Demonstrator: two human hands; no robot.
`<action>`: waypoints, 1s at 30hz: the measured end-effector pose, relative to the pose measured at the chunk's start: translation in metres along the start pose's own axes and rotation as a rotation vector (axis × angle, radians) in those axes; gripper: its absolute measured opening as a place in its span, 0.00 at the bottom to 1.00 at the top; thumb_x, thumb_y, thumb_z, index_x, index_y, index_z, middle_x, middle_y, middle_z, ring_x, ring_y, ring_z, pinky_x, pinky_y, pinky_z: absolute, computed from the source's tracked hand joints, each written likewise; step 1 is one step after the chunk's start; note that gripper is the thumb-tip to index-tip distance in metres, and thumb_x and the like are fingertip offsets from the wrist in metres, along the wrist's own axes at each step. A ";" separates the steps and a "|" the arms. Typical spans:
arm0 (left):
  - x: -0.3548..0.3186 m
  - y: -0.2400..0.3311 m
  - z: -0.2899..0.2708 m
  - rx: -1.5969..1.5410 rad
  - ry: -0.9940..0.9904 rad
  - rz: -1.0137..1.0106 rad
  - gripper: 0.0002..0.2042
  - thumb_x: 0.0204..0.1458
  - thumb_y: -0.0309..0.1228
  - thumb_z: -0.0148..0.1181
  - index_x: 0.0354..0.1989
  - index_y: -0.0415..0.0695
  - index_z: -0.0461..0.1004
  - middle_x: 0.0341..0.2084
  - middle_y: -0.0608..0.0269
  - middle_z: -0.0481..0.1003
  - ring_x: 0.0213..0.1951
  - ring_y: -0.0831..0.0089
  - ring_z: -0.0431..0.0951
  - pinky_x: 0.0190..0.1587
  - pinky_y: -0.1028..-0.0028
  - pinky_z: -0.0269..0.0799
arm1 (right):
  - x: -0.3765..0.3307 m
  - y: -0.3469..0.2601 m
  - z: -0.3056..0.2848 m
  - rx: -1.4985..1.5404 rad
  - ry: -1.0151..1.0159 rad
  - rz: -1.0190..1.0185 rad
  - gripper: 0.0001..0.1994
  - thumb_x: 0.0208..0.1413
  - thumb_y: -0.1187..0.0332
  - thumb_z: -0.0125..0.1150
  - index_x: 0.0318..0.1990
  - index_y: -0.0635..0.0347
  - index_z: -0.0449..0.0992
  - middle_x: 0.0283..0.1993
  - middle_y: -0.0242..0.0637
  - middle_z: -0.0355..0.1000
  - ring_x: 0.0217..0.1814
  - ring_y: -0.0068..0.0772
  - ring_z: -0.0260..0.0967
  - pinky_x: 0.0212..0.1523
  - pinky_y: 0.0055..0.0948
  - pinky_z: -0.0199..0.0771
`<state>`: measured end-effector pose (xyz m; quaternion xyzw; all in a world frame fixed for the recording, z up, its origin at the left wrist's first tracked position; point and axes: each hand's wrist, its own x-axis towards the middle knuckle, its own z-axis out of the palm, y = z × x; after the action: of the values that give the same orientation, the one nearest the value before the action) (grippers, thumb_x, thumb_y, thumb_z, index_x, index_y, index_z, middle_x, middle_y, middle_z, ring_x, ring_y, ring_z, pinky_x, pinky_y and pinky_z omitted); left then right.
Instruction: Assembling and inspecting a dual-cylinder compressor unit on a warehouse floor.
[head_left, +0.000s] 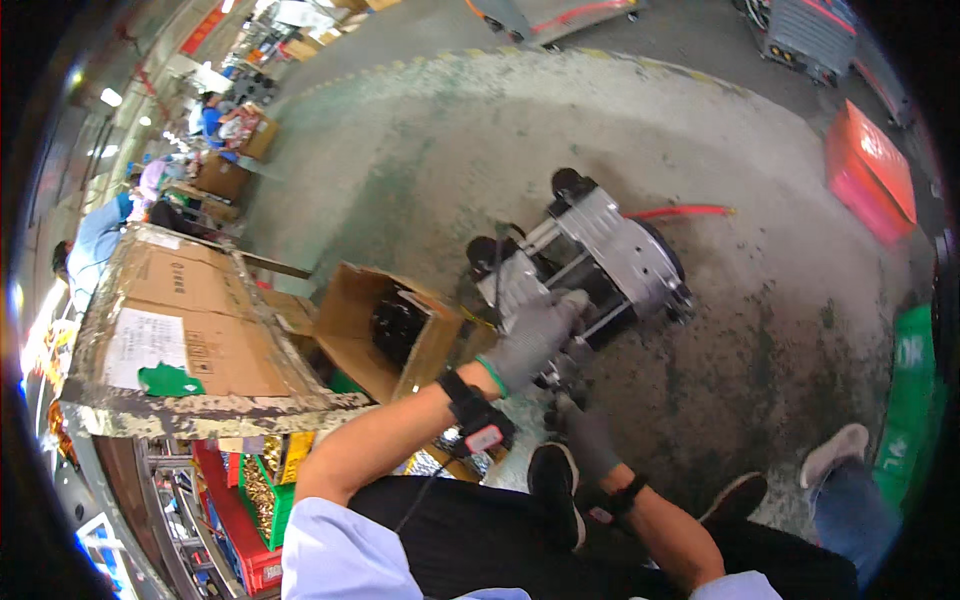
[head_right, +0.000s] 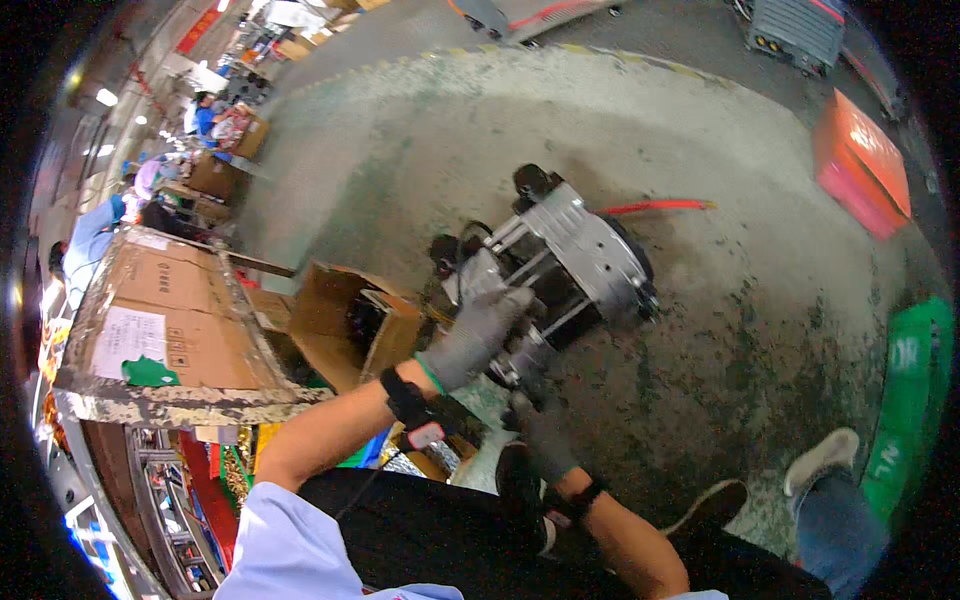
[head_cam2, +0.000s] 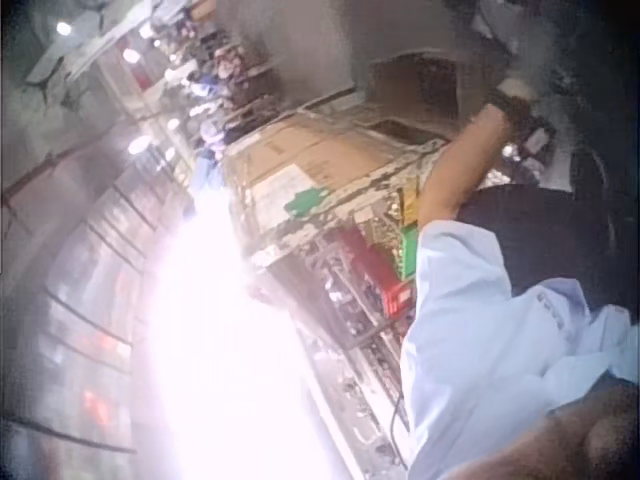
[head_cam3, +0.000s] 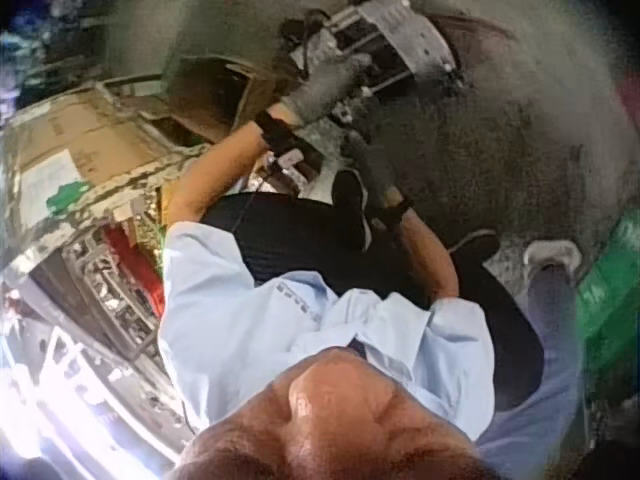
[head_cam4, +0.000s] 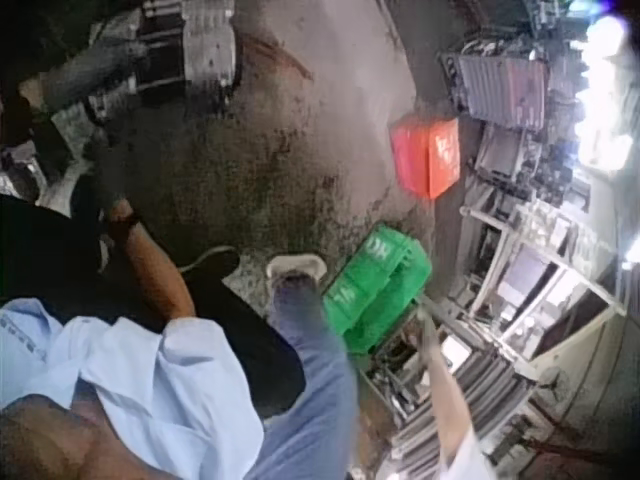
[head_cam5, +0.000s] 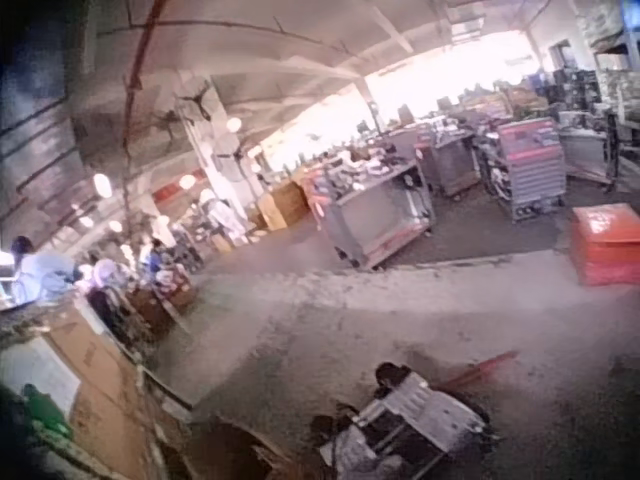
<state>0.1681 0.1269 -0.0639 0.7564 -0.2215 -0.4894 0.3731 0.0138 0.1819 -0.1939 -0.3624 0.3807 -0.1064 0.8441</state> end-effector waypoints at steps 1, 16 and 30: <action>0.000 0.001 0.002 -0.023 -0.005 0.011 0.19 0.62 0.44 0.47 0.39 0.40 0.76 0.26 0.67 0.71 0.23 0.81 0.68 0.26 0.79 0.65 | 0.007 0.011 -0.005 0.162 -0.050 0.158 0.29 0.62 0.39 0.38 0.49 0.56 0.69 0.34 0.36 0.69 0.30 0.31 0.68 0.31 0.32 0.70; -0.001 0.002 0.004 -0.026 -0.053 0.031 0.17 0.62 0.41 0.46 0.40 0.40 0.74 0.20 0.69 0.66 0.18 0.81 0.65 0.18 0.79 0.60 | 0.011 0.012 -0.013 0.363 -0.121 0.311 0.22 0.65 0.47 0.39 0.54 0.54 0.66 0.34 0.36 0.72 0.34 0.32 0.71 0.35 0.31 0.72; -0.009 0.012 0.012 -0.182 -0.005 -0.125 0.15 0.60 0.42 0.48 0.37 0.44 0.74 0.19 0.73 0.67 0.20 0.83 0.66 0.21 0.81 0.61 | 0.032 0.018 -0.016 -0.266 -0.021 -0.118 0.27 0.60 0.45 0.50 0.53 0.62 0.68 0.38 0.36 0.71 0.31 0.24 0.68 0.28 0.28 0.73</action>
<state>0.1541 0.1217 -0.0518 0.7306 -0.1296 -0.5315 0.4086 0.0222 0.1723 -0.2316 -0.4939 0.3607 -0.1004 0.7848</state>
